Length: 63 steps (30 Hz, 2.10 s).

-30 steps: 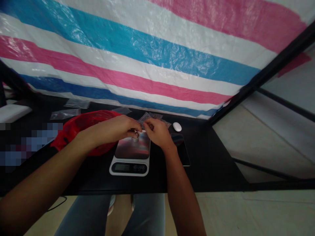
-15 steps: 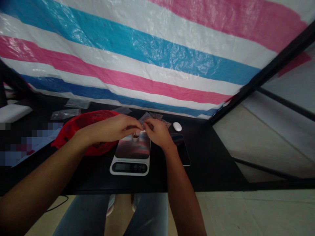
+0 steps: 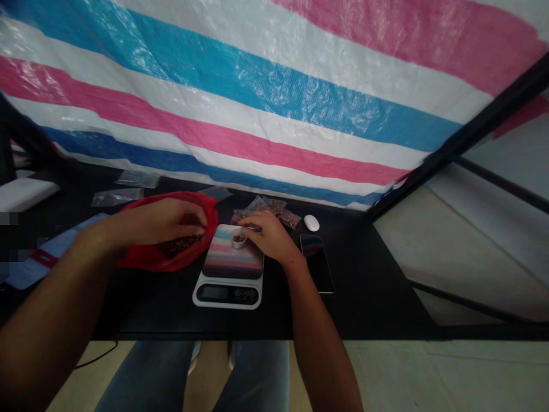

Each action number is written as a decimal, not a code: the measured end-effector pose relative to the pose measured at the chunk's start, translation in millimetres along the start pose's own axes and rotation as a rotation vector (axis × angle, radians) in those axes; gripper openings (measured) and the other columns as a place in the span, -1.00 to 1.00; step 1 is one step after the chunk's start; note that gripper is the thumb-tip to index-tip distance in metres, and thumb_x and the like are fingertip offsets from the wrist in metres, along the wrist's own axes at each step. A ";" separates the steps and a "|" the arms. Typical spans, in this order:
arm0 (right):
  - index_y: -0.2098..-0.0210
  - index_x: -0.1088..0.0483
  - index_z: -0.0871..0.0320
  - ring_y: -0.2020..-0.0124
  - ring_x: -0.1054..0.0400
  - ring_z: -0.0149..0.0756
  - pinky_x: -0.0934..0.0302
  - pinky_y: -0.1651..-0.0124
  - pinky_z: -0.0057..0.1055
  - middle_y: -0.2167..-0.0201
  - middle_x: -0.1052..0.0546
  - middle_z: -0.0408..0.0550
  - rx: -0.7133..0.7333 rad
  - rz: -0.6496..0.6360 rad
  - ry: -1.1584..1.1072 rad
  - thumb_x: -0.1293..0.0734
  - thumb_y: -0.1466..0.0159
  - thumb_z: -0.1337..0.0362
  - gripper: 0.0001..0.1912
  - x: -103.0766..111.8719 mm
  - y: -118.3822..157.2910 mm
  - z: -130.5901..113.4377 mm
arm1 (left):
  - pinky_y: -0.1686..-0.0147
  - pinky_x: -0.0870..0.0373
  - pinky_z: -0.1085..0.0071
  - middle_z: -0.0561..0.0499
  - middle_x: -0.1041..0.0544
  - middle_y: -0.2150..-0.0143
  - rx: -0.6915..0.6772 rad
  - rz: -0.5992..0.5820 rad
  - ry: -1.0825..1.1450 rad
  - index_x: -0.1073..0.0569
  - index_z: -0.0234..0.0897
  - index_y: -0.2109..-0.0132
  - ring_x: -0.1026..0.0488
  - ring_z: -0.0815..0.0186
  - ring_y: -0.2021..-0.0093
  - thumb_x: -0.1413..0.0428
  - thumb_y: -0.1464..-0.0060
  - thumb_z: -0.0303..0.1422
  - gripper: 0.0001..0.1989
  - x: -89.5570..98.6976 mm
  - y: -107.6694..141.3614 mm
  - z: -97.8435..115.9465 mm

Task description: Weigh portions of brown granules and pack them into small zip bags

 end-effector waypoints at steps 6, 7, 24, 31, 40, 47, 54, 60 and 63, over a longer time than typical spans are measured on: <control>0.13 -0.66 0.05 0.05 -0.50 -0.18 -0.29 -0.10 -0.24 0.14 -0.70 -0.06 -0.069 -0.006 -0.024 -0.47 -0.30 0.40 -0.81 -2.7 1.4 -1.9 | 0.21 -0.45 0.31 -0.12 -0.69 0.12 0.183 -0.088 -0.063 -0.67 -0.29 0.07 -0.59 0.12 0.22 -0.19 -0.03 -0.48 -0.70 -21.0 24.0 -29.1; 0.15 -0.66 0.05 0.07 -0.50 -0.19 -0.30 -0.08 -0.26 0.16 -0.71 -0.07 -0.084 -0.008 -0.026 -0.47 -0.30 0.40 -0.82 -3.1 1.5 -1.8 | 0.20 -0.45 0.30 -0.12 -0.68 0.11 0.189 -0.094 -0.072 -0.67 -0.29 0.07 -0.59 0.10 0.21 -0.19 -0.03 -0.49 -0.69 -23.9 24.6 -29.2; 0.17 -0.64 0.09 0.08 -0.55 -0.16 -0.37 -0.09 -0.20 0.15 -0.70 0.00 -0.085 0.113 -0.027 -0.39 -0.32 0.37 -0.83 5.8 2.2 7.6 | -0.04 -0.49 0.27 -0.21 -0.51 -0.27 0.051 -0.062 -0.201 -0.63 -0.25 -0.06 -0.59 0.07 -0.01 -0.10 -0.12 -0.49 -0.62 -32.3 12.7 -11.7; 0.15 -0.63 0.09 0.09 -0.55 -0.17 -0.38 -0.06 -0.22 0.17 -0.70 -0.02 -0.085 0.121 -0.019 -0.38 -0.33 0.36 -0.83 6.8 2.6 10.5 | -0.09 -0.44 0.33 -0.13 -0.65 -0.06 0.010 -0.025 -0.201 -0.67 -0.20 0.09 -0.58 0.12 -0.03 -0.12 -0.12 -0.52 -0.70 -31.2 9.1 -13.5; 0.18 -0.64 0.10 0.12 -0.57 -0.17 -0.38 0.00 -0.25 0.17 -0.71 -0.01 -0.094 0.115 -0.025 -0.37 -0.34 0.33 -0.84 6.2 2.8 9.7 | 0.04 -0.46 0.37 -0.10 -0.72 0.07 -0.027 -0.039 -0.141 -0.70 -0.20 0.11 -0.63 0.16 0.11 -0.11 -0.18 -0.50 -0.72 -23.6 11.3 -24.2; 0.19 -0.63 0.11 0.12 -0.57 -0.18 -0.38 0.02 -0.27 0.17 -0.71 -0.02 -0.096 0.120 -0.041 -0.36 -0.35 0.33 -0.83 7.3 2.3 9.0 | 0.05 -0.46 0.36 -0.09 -0.73 0.09 -0.028 0.009 -0.150 -0.71 -0.19 0.10 -0.64 0.16 0.12 -0.13 -0.20 -0.45 -0.74 -8.3 14.6 -16.5; 0.18 -0.63 0.11 0.12 -0.58 -0.19 -0.38 0.01 -0.29 0.16 -0.71 -0.02 -0.064 0.132 -0.032 -0.34 -0.36 0.32 -0.82 9.0 2.7 10.0 | 0.01 -0.42 0.40 -0.04 -0.72 0.07 -0.102 0.055 -0.168 -0.69 -0.25 0.08 -0.62 0.19 0.09 -0.11 -0.24 -0.44 -0.75 8.8 15.1 -3.5; 0.20 -0.63 0.11 0.15 -0.58 -0.19 -0.40 0.05 -0.31 0.19 -0.71 -0.02 -0.053 0.162 -0.029 -0.36 -0.35 0.33 -0.83 12.7 3.1 8.6 | 0.10 -0.39 0.47 -0.01 -0.71 0.08 -0.253 0.093 -0.165 -0.69 -0.23 0.08 -0.61 0.29 0.14 -0.14 -0.25 -0.48 -0.77 22.7 0.9 52.9; 0.19 -0.64 0.11 0.17 -0.57 -0.18 -0.39 0.04 -0.29 0.21 -0.71 -0.03 -0.067 0.172 -0.011 -0.36 -0.35 0.34 -0.83 14.8 3.2 8.7 | 0.10 -0.38 0.47 -0.01 -0.71 0.14 -0.355 0.075 -0.158 -0.69 -0.23 0.15 -0.61 0.29 0.14 -0.15 -0.26 -0.49 -0.80 13.7 -10.2 78.7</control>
Point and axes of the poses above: each hand's wrist, its own y-axis away from the middle knuckle, its own x-axis out of the back of the hand, z = x × y, the point moved 8 cm from there along -y, towards the middle knuckle
